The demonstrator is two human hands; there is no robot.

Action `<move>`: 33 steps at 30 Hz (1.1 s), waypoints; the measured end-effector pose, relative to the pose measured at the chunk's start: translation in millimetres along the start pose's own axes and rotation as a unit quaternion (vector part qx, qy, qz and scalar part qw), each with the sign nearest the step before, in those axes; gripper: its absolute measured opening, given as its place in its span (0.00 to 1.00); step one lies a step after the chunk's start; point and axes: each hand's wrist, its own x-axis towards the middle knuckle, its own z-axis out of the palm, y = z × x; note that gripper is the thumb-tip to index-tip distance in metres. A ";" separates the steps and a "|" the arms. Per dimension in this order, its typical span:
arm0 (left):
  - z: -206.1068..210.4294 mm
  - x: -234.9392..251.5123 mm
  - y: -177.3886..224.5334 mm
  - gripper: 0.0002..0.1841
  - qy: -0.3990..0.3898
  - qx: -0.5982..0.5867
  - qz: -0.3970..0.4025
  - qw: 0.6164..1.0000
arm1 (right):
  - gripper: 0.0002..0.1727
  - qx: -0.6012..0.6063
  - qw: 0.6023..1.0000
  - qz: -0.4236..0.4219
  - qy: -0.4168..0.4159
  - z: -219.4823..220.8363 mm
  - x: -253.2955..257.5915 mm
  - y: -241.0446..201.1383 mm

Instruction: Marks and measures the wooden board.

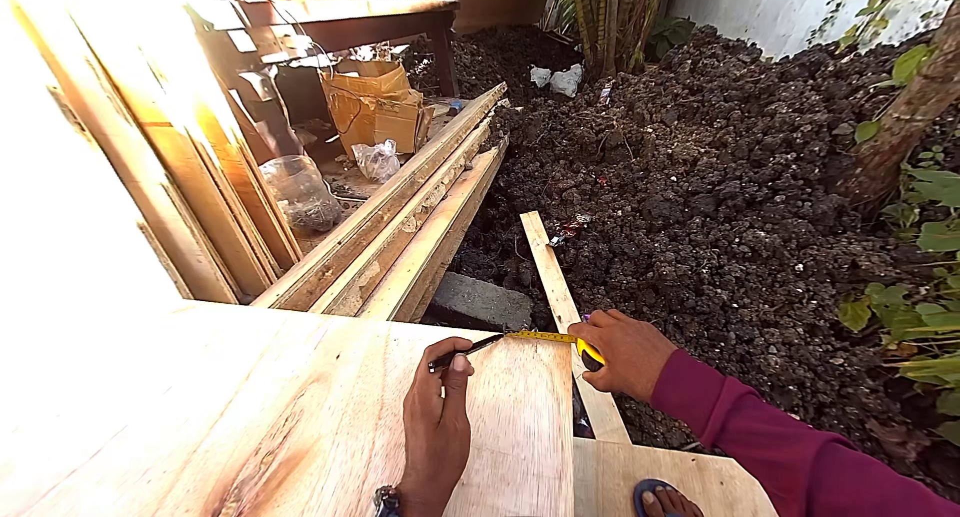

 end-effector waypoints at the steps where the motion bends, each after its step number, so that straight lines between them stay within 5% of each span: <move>1: 0.0 -0.3 -0.3 0.19 -0.001 -0.001 0.000 1.000 | 0.34 0.000 1.000 0.001 -0.001 0.2 0.0 0.0; 33: 0.2 -0.4 -0.4 0.18 -0.003 -0.007 0.007 1.000 | 0.34 0.006 1.000 0.000 0.001 -0.6 -0.7 -0.6</move>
